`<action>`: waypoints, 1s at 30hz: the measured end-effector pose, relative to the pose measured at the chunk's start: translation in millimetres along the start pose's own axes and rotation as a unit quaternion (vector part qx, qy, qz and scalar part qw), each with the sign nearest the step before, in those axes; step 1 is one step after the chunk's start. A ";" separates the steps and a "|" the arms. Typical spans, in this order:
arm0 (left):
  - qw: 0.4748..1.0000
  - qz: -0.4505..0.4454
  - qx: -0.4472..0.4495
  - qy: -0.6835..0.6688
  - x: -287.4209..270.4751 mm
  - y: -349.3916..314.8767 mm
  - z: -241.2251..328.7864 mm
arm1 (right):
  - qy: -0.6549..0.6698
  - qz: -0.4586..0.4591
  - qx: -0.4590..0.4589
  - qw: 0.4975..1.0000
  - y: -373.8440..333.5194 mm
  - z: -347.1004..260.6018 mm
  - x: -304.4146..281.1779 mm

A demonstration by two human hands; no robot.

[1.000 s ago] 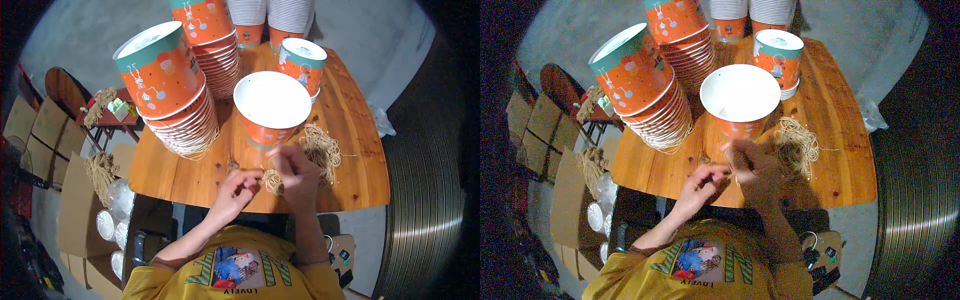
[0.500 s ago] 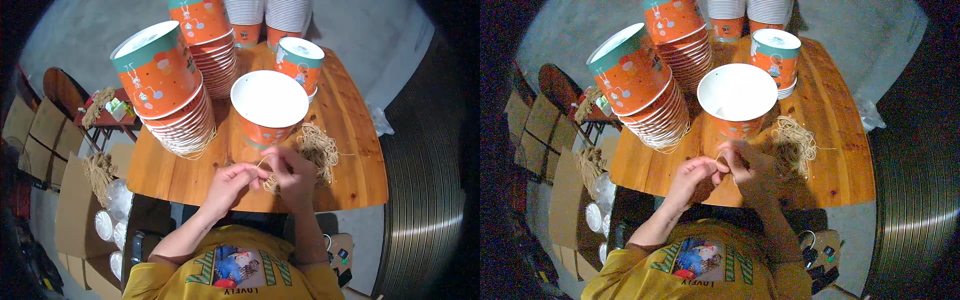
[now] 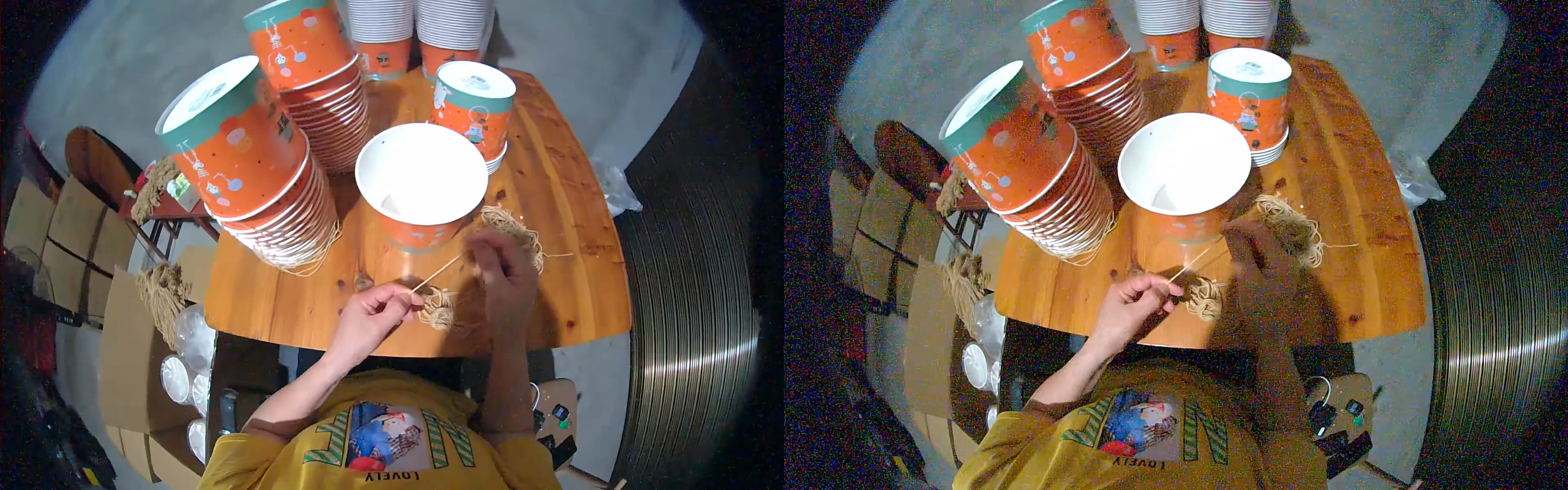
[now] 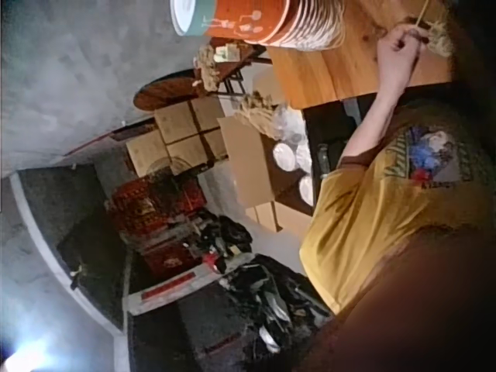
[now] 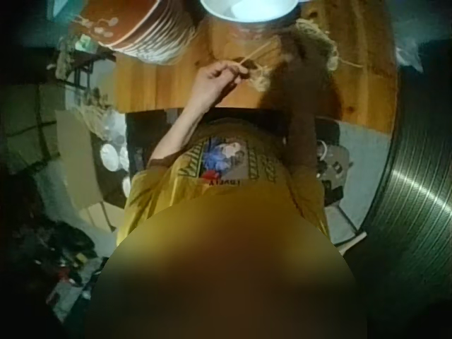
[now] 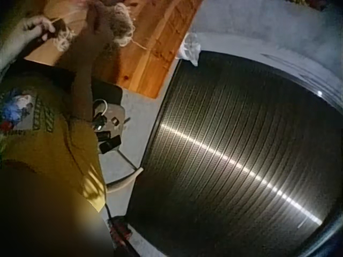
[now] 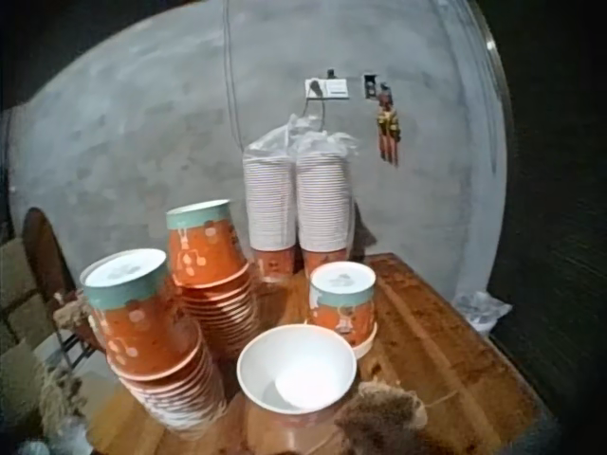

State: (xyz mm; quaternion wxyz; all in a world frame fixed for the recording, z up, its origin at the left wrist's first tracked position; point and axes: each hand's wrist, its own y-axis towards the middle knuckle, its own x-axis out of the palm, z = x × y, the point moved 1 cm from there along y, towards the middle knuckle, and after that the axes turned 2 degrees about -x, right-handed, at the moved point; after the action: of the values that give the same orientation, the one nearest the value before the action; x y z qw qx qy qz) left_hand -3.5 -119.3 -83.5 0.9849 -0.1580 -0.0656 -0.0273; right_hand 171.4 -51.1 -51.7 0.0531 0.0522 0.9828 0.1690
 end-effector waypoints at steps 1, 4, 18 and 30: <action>0.997 0.015 0.059 0.047 1.0 4.0 -2.7 | -0.019 0.001 -0.005 1.000 3.3 2.7 -4.2; 0.972 0.059 0.171 0.152 7.5 12.0 4.7 | -0.051 0.006 -0.027 0.998 11.0 14.1 -15.0; 0.905 0.090 0.201 0.365 34.5 21.5 49.1 | -0.026 -0.010 0.093 0.995 22.6 32.7 -63.9; 0.830 0.066 0.290 0.472 45.9 28.8 56.5 | -0.344 0.042 -0.149 0.926 7.1 -13.8 -68.8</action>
State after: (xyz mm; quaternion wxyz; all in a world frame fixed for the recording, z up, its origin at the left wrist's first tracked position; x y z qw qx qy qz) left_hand 37.3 -75.8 -32.9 0.8958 0.1630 0.4134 -0.0133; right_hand 238.4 -57.3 -30.4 0.3878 0.1398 0.8645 0.2875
